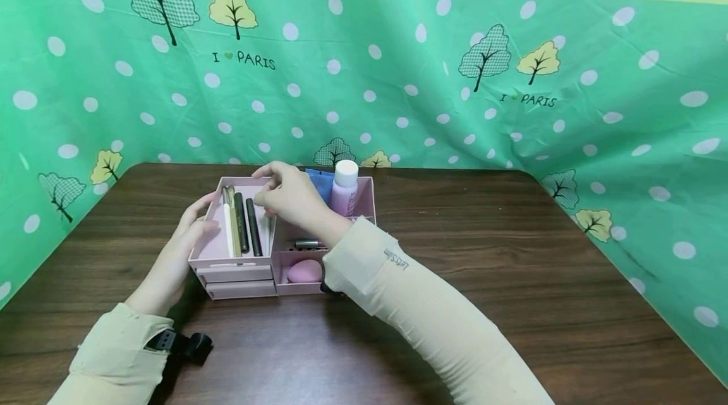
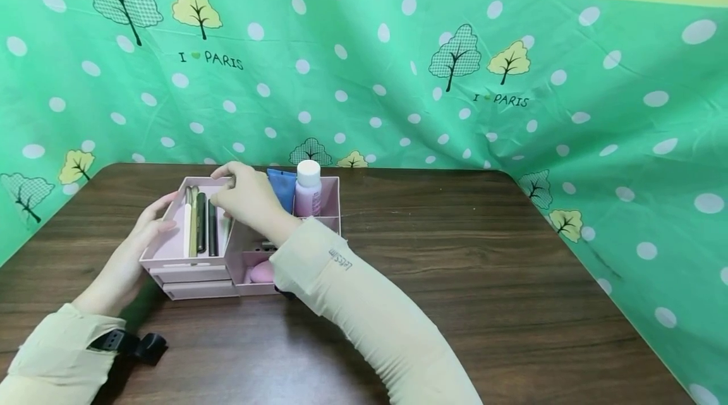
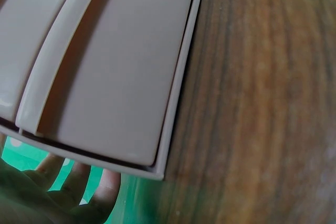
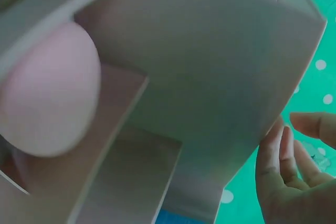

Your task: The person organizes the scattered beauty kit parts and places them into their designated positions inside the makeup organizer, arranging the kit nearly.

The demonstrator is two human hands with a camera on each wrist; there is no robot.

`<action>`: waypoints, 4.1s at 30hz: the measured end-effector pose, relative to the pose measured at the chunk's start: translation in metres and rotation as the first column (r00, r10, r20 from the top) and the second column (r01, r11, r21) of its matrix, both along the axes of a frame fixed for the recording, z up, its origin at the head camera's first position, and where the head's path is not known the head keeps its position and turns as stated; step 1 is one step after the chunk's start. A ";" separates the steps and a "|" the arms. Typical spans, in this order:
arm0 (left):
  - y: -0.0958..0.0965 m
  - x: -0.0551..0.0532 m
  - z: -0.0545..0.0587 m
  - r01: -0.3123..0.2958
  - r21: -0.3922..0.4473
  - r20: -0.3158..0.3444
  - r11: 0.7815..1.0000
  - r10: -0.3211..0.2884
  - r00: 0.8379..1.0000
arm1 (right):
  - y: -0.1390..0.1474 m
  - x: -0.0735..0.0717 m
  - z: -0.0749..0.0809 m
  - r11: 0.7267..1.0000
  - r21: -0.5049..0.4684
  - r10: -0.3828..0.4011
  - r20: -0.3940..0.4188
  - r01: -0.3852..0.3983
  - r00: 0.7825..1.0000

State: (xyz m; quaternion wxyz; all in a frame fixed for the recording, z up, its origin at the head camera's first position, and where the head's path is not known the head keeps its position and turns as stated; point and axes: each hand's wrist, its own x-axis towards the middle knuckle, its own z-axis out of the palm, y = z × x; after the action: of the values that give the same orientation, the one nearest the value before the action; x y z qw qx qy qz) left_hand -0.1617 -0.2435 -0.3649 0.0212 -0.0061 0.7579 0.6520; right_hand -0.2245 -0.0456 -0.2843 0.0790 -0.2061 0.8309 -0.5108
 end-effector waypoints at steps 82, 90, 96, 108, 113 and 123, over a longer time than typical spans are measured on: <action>-0.007 -0.002 -0.009 0.023 -0.014 -0.002 1.000 -0.023 1.000 | 0.171 0.050 0.018 0.938 -0.343 0.070 0.029 -0.056 0.997; -0.006 -0.002 -0.010 0.018 -0.010 -0.003 1.000 -0.018 1.000 | 0.177 0.045 0.016 0.942 -0.334 0.058 0.055 -0.037 0.997; -0.006 -0.004 -0.008 0.028 -0.017 -0.016 0.999 -0.028 0.999 | 0.186 0.037 0.013 0.960 -0.281 0.023 0.093 0.004 0.995; -0.005 -0.003 -0.008 0.023 -0.032 -0.009 0.999 -0.024 1.000 | 0.201 0.027 0.007 0.980 -0.201 0.033 0.116 -0.009 0.993; -0.006 -0.003 -0.008 0.022 -0.039 -0.014 0.999 -0.022 1.000 | 0.203 0.023 0.005 0.988 -0.150 0.041 0.123 -0.022 0.992; -0.006 -0.003 -0.007 0.022 -0.024 -0.015 0.999 -0.022 1.000 | 0.203 0.013 -0.007 0.997 -0.034 0.080 0.169 -0.076 0.982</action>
State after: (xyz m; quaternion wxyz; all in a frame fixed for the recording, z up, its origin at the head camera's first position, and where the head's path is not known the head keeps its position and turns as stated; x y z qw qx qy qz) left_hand -0.1651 -0.2491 -0.3722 0.0224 0.0070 0.7657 0.6428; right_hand -0.2116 0.1570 -0.2913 0.1667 -0.1952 0.8052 -0.5345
